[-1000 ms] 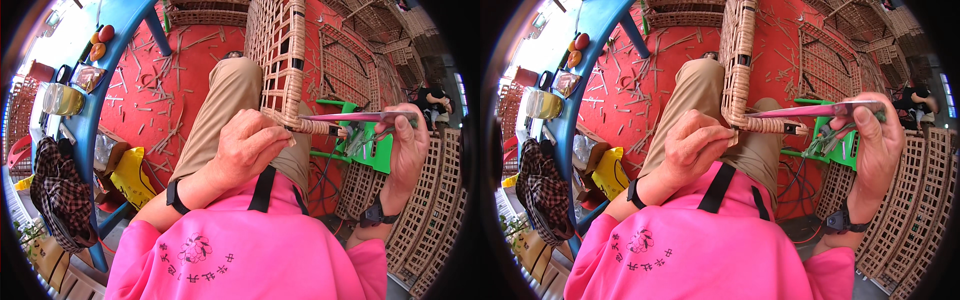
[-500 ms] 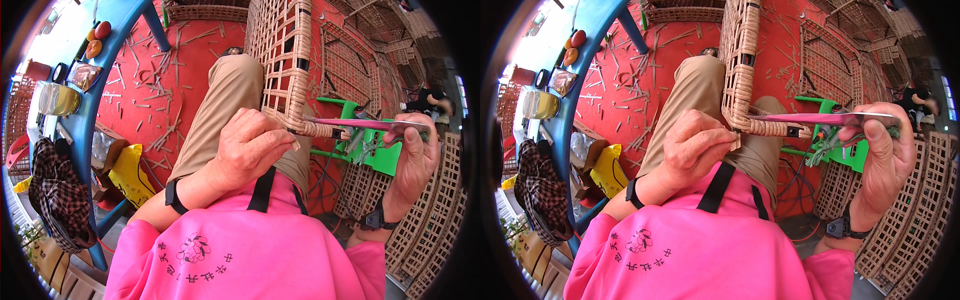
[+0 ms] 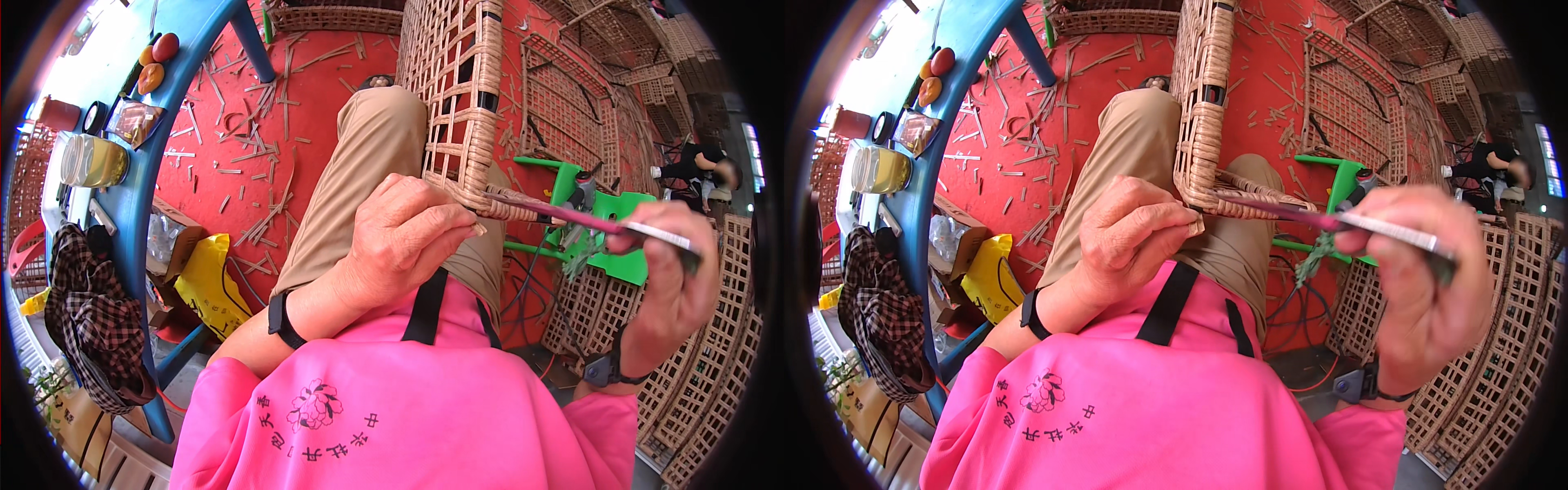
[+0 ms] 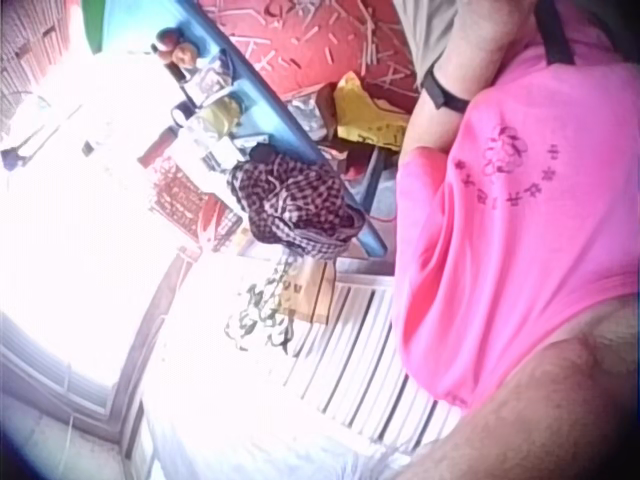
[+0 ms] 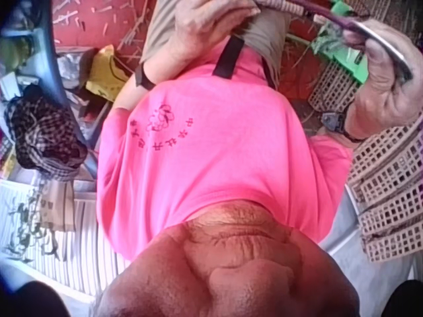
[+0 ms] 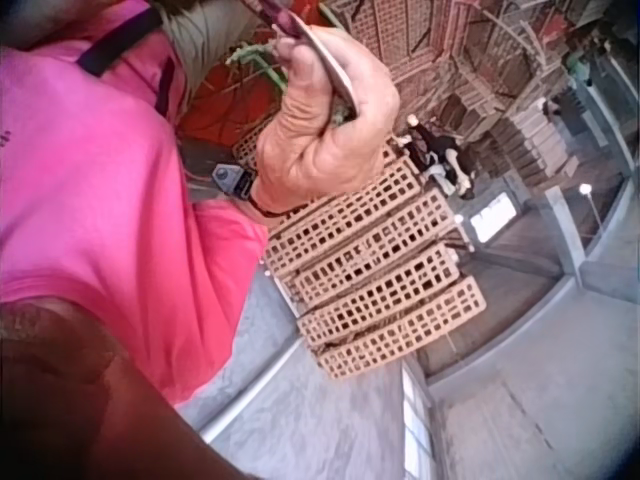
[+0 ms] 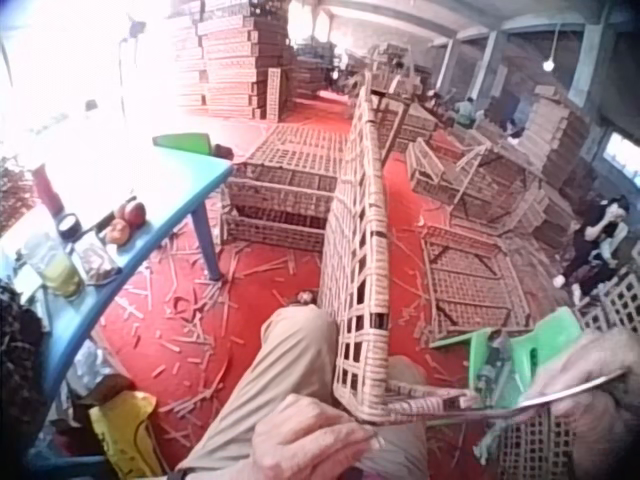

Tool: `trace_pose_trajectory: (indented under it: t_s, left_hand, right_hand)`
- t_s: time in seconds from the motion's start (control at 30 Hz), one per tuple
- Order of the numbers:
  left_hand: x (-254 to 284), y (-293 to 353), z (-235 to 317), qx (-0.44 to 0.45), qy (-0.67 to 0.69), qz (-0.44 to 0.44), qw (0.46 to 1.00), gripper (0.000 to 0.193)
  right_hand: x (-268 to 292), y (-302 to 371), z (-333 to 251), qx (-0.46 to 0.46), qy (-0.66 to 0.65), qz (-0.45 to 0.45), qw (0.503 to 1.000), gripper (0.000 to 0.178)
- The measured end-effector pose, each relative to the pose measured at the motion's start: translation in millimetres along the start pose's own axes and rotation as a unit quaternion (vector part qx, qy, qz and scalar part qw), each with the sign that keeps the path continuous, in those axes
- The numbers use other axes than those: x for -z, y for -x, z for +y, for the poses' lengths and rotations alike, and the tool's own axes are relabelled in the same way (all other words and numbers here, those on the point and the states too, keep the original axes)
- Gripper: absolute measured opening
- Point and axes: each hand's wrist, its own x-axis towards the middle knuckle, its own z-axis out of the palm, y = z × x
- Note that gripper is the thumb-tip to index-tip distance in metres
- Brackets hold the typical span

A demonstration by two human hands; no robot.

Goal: Weaving and assembling a rattan chair frame using a pneumatic nail gun, scissors, and a scraper.

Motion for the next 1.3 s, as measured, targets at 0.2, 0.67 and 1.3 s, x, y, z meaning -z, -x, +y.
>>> trace_pose_trajectory:
  t_s: [0.2,0.67,1.3]
  left_hand:
    - [0.5,1.1,0.7,-0.004,0.003,0.002,1.0,0.019]
    - [-4.6,8.2,3.1,0.092,0.081,-0.009,0.992,0.021]
    - [0.9,6.4,-0.7,0.054,0.082,-0.043,0.994,0.02]
  right_hand:
    - [-18.3,40.1,-12.5,0.141,0.118,-0.093,0.979,0.021]
    - [-61.9,74.0,26.0,0.33,0.216,-0.067,0.916,0.023]
    - [-87.5,70.9,40.2,0.387,0.229,-0.077,0.89,0.016]
